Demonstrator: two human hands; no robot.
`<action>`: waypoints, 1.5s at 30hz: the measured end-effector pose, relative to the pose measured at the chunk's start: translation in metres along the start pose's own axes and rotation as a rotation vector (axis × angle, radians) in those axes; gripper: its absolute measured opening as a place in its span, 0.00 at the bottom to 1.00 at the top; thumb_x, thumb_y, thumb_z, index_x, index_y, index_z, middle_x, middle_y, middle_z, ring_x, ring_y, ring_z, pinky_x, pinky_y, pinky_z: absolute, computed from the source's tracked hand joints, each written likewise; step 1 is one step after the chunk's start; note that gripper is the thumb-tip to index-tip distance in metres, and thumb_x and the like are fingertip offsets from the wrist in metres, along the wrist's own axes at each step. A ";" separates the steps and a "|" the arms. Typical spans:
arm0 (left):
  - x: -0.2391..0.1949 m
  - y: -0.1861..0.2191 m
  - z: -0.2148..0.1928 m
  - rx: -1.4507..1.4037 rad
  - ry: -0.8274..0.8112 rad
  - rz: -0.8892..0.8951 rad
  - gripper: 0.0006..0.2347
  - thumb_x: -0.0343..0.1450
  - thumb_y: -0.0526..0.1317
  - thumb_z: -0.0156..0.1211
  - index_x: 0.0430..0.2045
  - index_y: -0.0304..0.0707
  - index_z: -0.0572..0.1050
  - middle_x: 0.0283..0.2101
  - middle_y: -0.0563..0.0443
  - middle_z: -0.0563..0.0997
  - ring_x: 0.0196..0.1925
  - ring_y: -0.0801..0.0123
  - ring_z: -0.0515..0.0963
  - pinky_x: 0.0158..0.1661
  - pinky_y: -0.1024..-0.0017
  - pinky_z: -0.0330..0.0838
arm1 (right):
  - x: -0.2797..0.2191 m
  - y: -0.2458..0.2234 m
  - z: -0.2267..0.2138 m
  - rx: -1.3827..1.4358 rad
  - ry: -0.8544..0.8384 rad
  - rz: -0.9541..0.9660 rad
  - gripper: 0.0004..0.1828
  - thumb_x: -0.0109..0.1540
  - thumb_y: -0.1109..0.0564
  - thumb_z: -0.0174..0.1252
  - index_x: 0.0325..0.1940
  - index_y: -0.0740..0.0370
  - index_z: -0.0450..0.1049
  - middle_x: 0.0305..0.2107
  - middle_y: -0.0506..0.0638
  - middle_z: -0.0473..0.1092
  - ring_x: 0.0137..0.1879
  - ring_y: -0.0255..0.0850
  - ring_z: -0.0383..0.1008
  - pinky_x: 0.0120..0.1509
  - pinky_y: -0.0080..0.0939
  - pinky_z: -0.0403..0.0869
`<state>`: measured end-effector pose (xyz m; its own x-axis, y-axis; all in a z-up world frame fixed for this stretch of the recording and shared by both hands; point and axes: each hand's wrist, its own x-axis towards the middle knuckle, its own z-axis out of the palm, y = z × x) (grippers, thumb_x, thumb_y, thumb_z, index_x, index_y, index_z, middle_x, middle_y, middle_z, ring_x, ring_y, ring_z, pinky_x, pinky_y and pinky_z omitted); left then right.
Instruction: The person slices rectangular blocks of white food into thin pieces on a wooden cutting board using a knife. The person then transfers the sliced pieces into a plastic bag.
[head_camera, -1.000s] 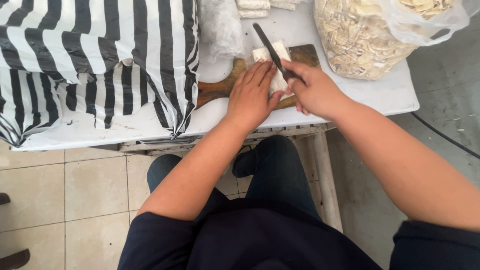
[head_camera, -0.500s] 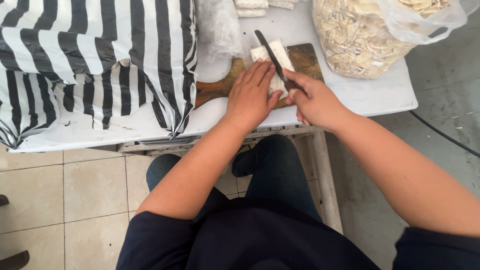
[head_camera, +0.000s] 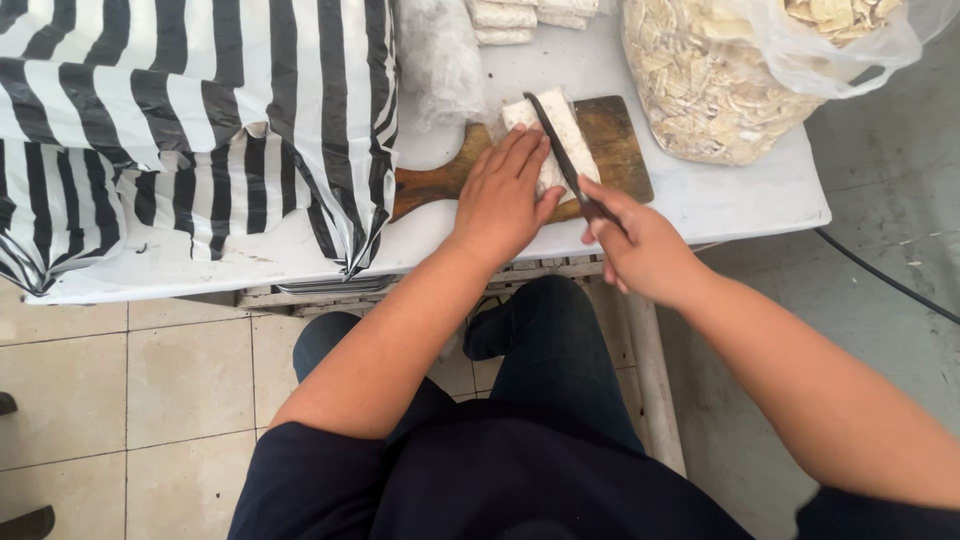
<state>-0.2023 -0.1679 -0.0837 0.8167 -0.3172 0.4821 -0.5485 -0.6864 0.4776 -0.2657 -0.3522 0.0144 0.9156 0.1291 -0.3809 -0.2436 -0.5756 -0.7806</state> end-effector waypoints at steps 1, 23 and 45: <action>0.000 0.001 0.000 0.002 -0.004 -0.001 0.26 0.72 0.48 0.62 0.63 0.32 0.69 0.70 0.45 0.67 0.74 0.57 0.61 0.69 0.55 0.56 | 0.005 0.000 0.002 0.021 0.001 -0.009 0.31 0.68 0.60 0.43 0.77 0.46 0.56 0.38 0.50 0.70 0.22 0.33 0.66 0.23 0.34 0.69; -0.001 0.002 0.001 0.014 0.018 -0.004 0.26 0.71 0.48 0.63 0.62 0.31 0.69 0.68 0.44 0.68 0.73 0.55 0.63 0.69 0.55 0.57 | -0.001 0.039 0.006 0.125 -0.008 -0.092 0.30 0.69 0.60 0.43 0.77 0.47 0.57 0.38 0.51 0.69 0.22 0.32 0.65 0.23 0.32 0.69; -0.001 -0.001 0.005 0.016 -0.032 -0.021 0.27 0.74 0.48 0.60 0.65 0.31 0.64 0.71 0.41 0.64 0.75 0.53 0.59 0.71 0.56 0.53 | -0.058 0.066 -0.005 0.111 -0.062 -0.054 0.30 0.69 0.59 0.43 0.77 0.44 0.57 0.35 0.49 0.69 0.21 0.32 0.65 0.22 0.31 0.68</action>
<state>-0.2019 -0.1704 -0.0884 0.8334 -0.3233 0.4481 -0.5286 -0.7030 0.4757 -0.3334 -0.4016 -0.0122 0.9077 0.2087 -0.3640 -0.2317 -0.4740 -0.8495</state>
